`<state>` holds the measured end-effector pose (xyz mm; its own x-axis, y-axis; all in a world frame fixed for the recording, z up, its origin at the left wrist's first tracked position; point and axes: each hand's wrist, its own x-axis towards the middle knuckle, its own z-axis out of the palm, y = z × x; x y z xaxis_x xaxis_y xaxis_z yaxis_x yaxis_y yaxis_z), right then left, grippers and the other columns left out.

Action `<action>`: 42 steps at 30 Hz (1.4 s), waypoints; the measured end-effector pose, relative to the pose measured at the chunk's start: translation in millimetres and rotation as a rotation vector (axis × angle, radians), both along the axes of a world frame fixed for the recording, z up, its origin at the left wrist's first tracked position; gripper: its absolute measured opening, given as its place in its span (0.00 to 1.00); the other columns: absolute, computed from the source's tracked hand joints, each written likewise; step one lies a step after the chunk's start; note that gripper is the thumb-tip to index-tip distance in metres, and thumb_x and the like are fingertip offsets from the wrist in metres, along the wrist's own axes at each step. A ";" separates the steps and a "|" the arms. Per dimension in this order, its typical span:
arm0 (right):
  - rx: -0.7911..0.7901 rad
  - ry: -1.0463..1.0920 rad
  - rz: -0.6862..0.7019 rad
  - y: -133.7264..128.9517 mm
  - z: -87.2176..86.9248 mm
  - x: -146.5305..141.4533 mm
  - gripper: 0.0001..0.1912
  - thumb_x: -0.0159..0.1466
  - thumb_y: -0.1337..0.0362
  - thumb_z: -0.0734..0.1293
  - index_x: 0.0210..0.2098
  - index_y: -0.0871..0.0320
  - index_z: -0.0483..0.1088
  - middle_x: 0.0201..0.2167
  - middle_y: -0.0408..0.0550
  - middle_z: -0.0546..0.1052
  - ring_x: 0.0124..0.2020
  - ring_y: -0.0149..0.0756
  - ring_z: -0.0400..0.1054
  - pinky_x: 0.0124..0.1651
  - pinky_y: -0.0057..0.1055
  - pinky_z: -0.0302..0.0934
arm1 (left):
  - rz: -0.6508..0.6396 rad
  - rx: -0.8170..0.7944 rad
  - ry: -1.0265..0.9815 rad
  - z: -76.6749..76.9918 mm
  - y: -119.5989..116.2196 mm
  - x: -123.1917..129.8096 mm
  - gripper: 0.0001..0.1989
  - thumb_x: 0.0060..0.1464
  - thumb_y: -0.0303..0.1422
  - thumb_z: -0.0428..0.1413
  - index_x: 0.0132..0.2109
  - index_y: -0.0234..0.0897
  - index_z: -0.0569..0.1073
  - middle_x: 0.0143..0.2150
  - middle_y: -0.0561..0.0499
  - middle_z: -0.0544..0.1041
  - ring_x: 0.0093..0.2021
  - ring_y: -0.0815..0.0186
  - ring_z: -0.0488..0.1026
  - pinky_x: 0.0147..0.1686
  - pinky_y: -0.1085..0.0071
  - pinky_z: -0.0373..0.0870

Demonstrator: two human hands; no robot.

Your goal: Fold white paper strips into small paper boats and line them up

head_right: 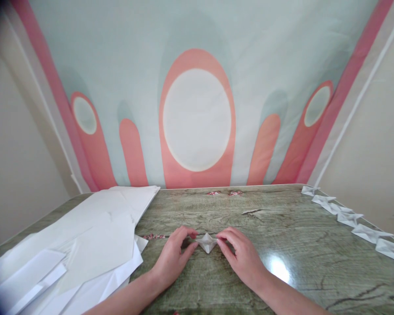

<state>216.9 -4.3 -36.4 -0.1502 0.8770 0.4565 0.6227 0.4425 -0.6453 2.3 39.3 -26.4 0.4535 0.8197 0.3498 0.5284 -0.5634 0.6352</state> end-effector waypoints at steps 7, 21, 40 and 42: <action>0.011 -0.007 0.005 1.5 -1.3 -0.2 0.07 0.64 0.61 0.60 0.39 0.54 0.68 0.36 0.47 0.71 0.38 0.36 0.66 0.41 0.32 0.61 | 0.007 -0.005 0.008 2.3 -0.5 1.7 0.06 0.52 0.27 0.55 0.39 0.39 0.70 0.37 0.51 0.72 0.39 0.62 0.68 0.41 0.67 0.62; -0.041 -0.001 0.016 1.6 -0.8 -0.1 0.08 0.65 0.62 0.59 0.35 0.55 0.70 0.32 0.45 0.72 0.36 0.35 0.67 0.40 0.30 0.60 | 0.015 0.004 0.071 5.3 -2.3 2.0 0.06 0.56 0.29 0.50 0.35 0.39 0.71 0.34 0.51 0.74 0.37 0.62 0.69 0.39 0.68 0.61; -0.102 0.043 -0.025 4.5 0.6 1.5 0.11 0.63 0.58 0.59 0.34 0.55 0.71 0.30 0.45 0.74 0.32 0.34 0.67 0.36 0.30 0.61 | 0.019 -0.047 0.052 0.2 1.2 2.3 0.03 0.52 0.28 0.53 0.34 0.38 0.72 0.33 0.52 0.74 0.36 0.62 0.69 0.39 0.68 0.61; -0.090 0.045 -0.020 4.0 1.5 0.4 0.12 0.63 0.58 0.59 0.34 0.55 0.71 0.30 0.45 0.73 0.32 0.34 0.67 0.35 0.30 0.61 | 0.011 -0.037 0.054 0.3 0.6 2.4 0.03 0.52 0.28 0.53 0.34 0.38 0.72 0.33 0.52 0.74 0.36 0.62 0.69 0.39 0.68 0.61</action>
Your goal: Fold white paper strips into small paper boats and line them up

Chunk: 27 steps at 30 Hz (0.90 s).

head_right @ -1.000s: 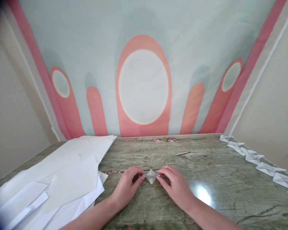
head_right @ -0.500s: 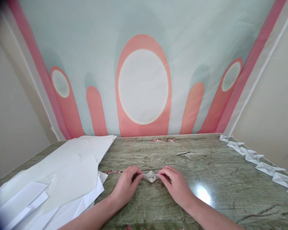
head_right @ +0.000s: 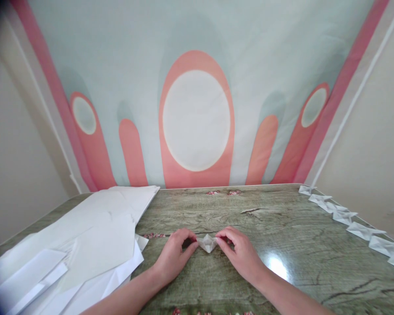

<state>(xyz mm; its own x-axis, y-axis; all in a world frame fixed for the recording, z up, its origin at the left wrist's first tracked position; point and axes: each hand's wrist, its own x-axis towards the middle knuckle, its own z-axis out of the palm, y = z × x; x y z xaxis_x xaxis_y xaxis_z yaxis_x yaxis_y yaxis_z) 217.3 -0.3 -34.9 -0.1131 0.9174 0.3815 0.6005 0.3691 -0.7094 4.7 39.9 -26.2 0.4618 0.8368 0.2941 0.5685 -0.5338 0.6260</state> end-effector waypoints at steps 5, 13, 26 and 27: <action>0.005 0.019 -0.001 -0.5 1.7 -1.4 0.12 0.64 0.57 0.59 0.34 0.56 0.71 0.31 0.46 0.73 0.32 0.35 0.67 0.35 0.30 0.61 | 0.007 0.000 -0.013 1.1 -0.7 -0.3 0.03 0.50 0.28 0.55 0.34 0.38 0.72 0.33 0.52 0.74 0.36 0.62 0.69 0.39 0.68 0.62; -0.009 0.036 0.035 -2.1 0.1 -1.8 0.10 0.63 0.58 0.61 0.37 0.55 0.69 0.34 0.46 0.72 0.34 0.34 0.67 0.38 0.31 0.61 | -0.018 0.036 0.061 3.3 -3.5 -0.4 0.07 0.47 0.27 0.55 0.37 0.39 0.71 0.36 0.50 0.73 0.39 0.60 0.68 0.41 0.66 0.61; -0.015 0.008 0.091 -4.3 4.7 -4.4 0.07 0.62 0.64 0.61 0.40 0.55 0.68 0.37 0.47 0.71 0.37 0.35 0.66 0.41 0.32 0.62 | -0.048 0.065 0.121 6.2 -4.2 -0.3 0.07 0.49 0.28 0.54 0.38 0.39 0.70 0.36 0.50 0.71 0.40 0.60 0.67 0.41 0.65 0.61; -0.011 0.014 0.089 -3.9 4.2 -3.9 0.07 0.62 0.63 0.61 0.40 0.55 0.68 0.37 0.47 0.71 0.37 0.35 0.66 0.41 0.32 0.62 | -0.049 0.064 0.123 6.1 -4.2 -0.4 0.07 0.49 0.28 0.54 0.38 0.39 0.70 0.36 0.49 0.71 0.40 0.60 0.67 0.41 0.65 0.61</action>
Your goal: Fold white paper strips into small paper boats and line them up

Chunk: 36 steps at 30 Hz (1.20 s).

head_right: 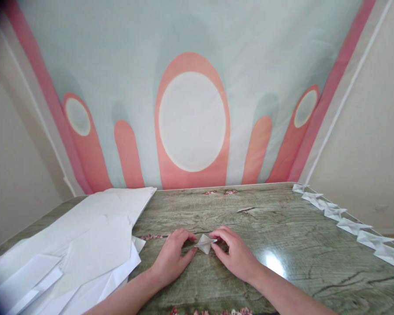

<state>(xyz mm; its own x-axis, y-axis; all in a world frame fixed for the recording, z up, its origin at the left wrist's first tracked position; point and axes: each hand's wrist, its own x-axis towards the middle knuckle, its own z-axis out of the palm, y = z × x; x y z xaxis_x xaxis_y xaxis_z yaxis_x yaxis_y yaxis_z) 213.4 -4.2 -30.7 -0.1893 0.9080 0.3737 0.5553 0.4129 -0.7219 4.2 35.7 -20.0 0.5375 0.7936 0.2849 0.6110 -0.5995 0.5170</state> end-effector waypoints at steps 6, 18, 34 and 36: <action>0.032 0.010 -0.025 3.8 -3.2 2.1 0.09 0.64 0.60 0.60 0.35 0.56 0.69 0.34 0.47 0.71 0.35 0.35 0.67 0.39 0.32 0.62 | -0.003 -0.001 0.005 0.4 -0.1 -0.5 0.07 0.49 0.27 0.54 0.38 0.39 0.70 0.37 0.49 0.71 0.41 0.59 0.67 0.42 0.64 0.60; -0.024 0.091 -0.136 -13.9 -1.1 28.8 0.14 0.64 0.55 0.60 0.32 0.57 0.71 0.32 0.47 0.71 0.33 0.33 0.67 0.36 0.29 0.61 | -0.031 0.056 -0.004 -0.8 2.5 -1.8 0.08 0.49 0.27 0.53 0.38 0.38 0.70 0.37 0.49 0.71 0.40 0.61 0.68 0.42 0.65 0.62; -0.198 0.146 -0.667 -151.6 2.3 265.7 0.22 0.53 0.47 0.65 0.35 0.59 0.75 0.31 0.51 0.78 0.33 0.42 0.72 0.39 0.34 0.66 | -0.150 0.152 0.024 -10.1 15.5 0.3 0.07 0.56 0.32 0.48 0.39 0.39 0.70 0.38 0.47 0.72 0.40 0.59 0.69 0.44 0.62 0.64; -0.203 0.142 -0.731 -168.7 2.2 289.1 0.23 0.51 0.47 0.66 0.36 0.58 0.76 0.33 0.52 0.78 0.35 0.43 0.72 0.40 0.34 0.65 | -0.153 0.156 0.027 -10.7 16.7 0.5 0.07 0.56 0.32 0.47 0.39 0.39 0.70 0.38 0.47 0.72 0.41 0.59 0.69 0.45 0.62 0.64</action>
<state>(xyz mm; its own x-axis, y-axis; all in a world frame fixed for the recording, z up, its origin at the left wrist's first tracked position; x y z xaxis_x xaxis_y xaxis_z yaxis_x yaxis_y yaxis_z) 502.6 -172.9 -28.5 0.5219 0.8374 0.1624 0.5326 -0.1711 -0.8289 4.7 52.4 -30.8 0.6570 0.6500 0.3819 0.5193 -0.7574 0.3958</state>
